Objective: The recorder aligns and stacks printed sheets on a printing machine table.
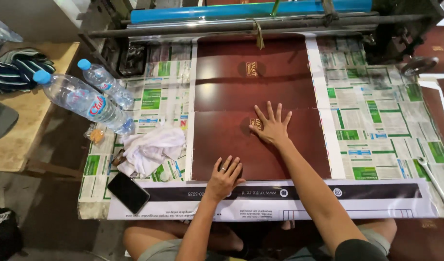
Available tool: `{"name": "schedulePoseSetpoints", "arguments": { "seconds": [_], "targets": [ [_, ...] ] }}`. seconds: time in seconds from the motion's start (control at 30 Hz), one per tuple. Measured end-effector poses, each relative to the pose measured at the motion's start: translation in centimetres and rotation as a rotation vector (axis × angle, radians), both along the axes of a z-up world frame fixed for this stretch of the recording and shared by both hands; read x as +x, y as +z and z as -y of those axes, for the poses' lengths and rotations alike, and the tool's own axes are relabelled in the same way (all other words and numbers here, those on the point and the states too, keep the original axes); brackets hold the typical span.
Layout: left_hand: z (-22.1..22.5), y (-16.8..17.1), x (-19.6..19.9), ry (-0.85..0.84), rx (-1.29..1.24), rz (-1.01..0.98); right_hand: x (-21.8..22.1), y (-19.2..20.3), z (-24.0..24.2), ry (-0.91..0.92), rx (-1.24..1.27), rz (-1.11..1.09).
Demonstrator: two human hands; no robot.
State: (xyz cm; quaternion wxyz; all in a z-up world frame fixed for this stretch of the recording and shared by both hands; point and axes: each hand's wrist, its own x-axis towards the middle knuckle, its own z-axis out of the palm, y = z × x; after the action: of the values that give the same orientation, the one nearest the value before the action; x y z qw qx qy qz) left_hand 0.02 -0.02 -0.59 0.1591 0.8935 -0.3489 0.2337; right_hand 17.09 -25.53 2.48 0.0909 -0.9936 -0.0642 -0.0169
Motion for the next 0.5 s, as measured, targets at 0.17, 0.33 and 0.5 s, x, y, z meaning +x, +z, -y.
{"name": "schedulePoseSetpoints", "arguments": {
  "seconds": [0.17, 0.33, 0.5],
  "targets": [
    [0.2, 0.1, -0.2, 0.018, 0.026, -0.007, 0.8, 0.6, 0.1, 0.012, 0.004, -0.024],
    [0.3, 0.1, 0.0, 0.033, 0.037, 0.027, 3.3, 1.0, 0.0, 0.033, -0.036, -0.038],
    [0.1, 0.0, 0.0, 0.027, 0.055, 0.044, 5.2, 0.2, -0.9, -0.013, -0.037, -0.014]
  ]
}}
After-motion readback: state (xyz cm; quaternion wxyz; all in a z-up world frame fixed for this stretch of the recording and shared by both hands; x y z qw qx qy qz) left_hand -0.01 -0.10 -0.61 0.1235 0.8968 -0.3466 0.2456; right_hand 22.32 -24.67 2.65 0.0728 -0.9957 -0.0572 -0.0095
